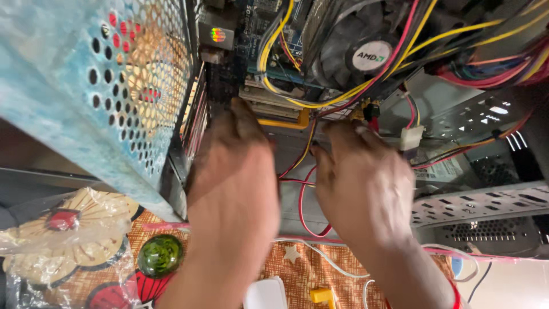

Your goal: The person unpacks a yellow plastic bracket and a small metal component from plastic bags on a table. They insert the bracket into the open computer case and connect a white cable to the motherboard. The person then handles a small metal piece and briefly reviews a printed instruction sheet.

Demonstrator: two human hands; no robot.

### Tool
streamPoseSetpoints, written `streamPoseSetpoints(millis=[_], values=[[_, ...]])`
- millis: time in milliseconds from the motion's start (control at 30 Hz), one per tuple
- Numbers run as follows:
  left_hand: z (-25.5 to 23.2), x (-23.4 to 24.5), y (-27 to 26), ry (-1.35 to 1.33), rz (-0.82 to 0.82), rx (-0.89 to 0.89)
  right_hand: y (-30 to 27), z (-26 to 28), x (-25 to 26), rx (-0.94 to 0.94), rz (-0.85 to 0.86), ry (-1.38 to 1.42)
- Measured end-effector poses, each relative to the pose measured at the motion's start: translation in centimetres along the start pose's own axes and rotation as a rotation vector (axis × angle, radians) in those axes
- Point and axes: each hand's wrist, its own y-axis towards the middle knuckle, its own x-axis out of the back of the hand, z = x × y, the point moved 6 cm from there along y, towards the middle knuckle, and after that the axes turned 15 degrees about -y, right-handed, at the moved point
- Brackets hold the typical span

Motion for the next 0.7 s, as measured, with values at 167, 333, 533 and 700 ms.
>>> streamPoseSetpoints(millis=[167, 333, 533, 700], values=[[-3.2, 1.9, -1.9, -0.071, -0.165, -0.274, -2.0, 0.6, 4.1, 0.095, -0.279, 0.003], [-3.2, 1.9, -2.2, -0.056, -0.183, -0.282, -2.8, 0.7, 4.0, 0.125, -0.224, -0.049], [-2.9, 1.4, -2.6, -0.067, -0.108, -0.269, -3.8, 0.0, 2.4, 0.075, -0.126, -0.094], [-3.1, 1.6, -3.4, -0.077, -0.11, -0.273, -4.9, -0.5, 2.3, 0.074, -0.128, -0.072]])
